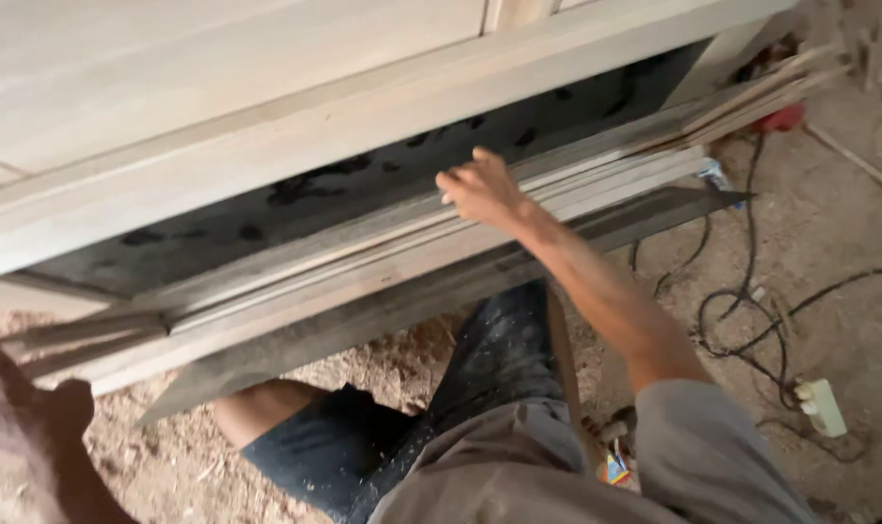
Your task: The person retrieves a dark panel and places it into a wooden cabinet frame. They then apply glue to small wooden trim pieces and attach them to the cabinet frame.
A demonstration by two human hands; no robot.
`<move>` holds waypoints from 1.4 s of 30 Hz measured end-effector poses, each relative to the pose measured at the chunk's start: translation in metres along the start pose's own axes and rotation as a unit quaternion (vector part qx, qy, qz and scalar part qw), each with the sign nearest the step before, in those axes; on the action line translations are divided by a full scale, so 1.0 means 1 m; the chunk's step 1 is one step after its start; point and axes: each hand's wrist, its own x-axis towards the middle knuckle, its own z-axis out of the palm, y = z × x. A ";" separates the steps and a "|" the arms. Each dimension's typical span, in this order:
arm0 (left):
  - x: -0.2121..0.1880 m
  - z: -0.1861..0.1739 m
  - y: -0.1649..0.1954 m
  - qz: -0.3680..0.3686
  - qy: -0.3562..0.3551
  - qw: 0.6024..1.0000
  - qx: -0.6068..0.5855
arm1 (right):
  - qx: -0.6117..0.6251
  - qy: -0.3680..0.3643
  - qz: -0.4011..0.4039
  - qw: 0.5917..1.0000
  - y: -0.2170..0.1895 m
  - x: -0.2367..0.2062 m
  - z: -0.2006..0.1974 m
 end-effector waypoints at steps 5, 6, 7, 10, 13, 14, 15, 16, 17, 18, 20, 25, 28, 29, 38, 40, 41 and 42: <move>0.002 0.015 -0.011 0.085 0.048 0.995 -0.024 | 0.001 0.000 -0.030 1.000 0.008 0.005 0.007; 0.001 0.017 -0.012 0.111 0.068 0.991 -0.022 | 0.008 0.000 -0.030 1.000 0.008 0.004 0.009; 0.002 0.019 -0.013 0.063 0.040 0.996 -0.045 | 0.016 0.002 -0.031 0.999 0.008 0.003 0.011; 0.003 0.024 -0.011 -0.025 -0.015 0.995 -0.093 | 0.012 0.022 -0.033 0.999 0.004 -0.003 0.014; 0.004 0.024 -0.012 0.022 0.013 0.998 -0.048 | 0.027 0.030 -0.044 0.998 -0.004 -0.005 0.013; 0.005 0.021 -0.015 0.057 0.039 0.998 -0.008 | 0.014 0.020 -0.031 0.999 -0.004 -0.002 0.010; 0.005 0.020 -0.016 0.040 0.007 0.998 -0.050 | 0.006 0.012 -0.022 1.000 -0.007 0.001 0.009; 0.004 0.017 -0.019 0.024 -0.019 0.996 -0.087 | 0.009 0.004 -0.032 0.999 -0.011 0.004 0.009; 0.005 0.014 -0.019 0.076 0.022 0.996 -0.045 | 0.005 -0.001 -0.040 0.999 -0.011 0.008 0.006; 0.006 0.011 -0.018 0.129 0.064 0.990 -0.004 | 0.000 0.010 -0.044 0.999 -0.013 0.010 0.004; 0.004 0.001 -0.012 -0.049 -0.032 0.986 -0.157 | -0.012 0.003 -0.047 0.999 -0.017 0.014 0.000; 0.002 -0.029 0.009 -0.023 -0.022 0.992 -0.122 | -0.085 -0.106 0.022 0.990 -0.035 0.026 -0.015; 0.001 -0.057 0.024 0.043 -0.031 0.999 0.010 | -0.040 -0.077 -0.014 0.996 -0.044 0.044 -0.034; 0.004 -0.067 0.026 0.078 -0.013 0.993 0.092 | -0.034 -0.044 -0.012 0.998 -0.048 0.048 -0.041; -0.014 -0.063 0.002 0.039 0.121 0.964 -0.234 | -0.102 -0.074 0.043 0.991 -0.068 0.062 -0.059; -0.018 -0.063 -0.007 0.036 0.101 0.973 -0.206 | -0.157 0.000 0.040 0.987 -0.080 0.068 -0.056; -0.020 -0.066 -0.010 0.036 0.088 0.977 -0.191 | -0.182 0.062 0.037 0.981 -0.091 0.065 -0.054; -0.022 -0.068 -0.012 0.024 0.069 0.980 -0.184 | -0.207 0.122 0.035 0.970 -0.103 0.060 -0.053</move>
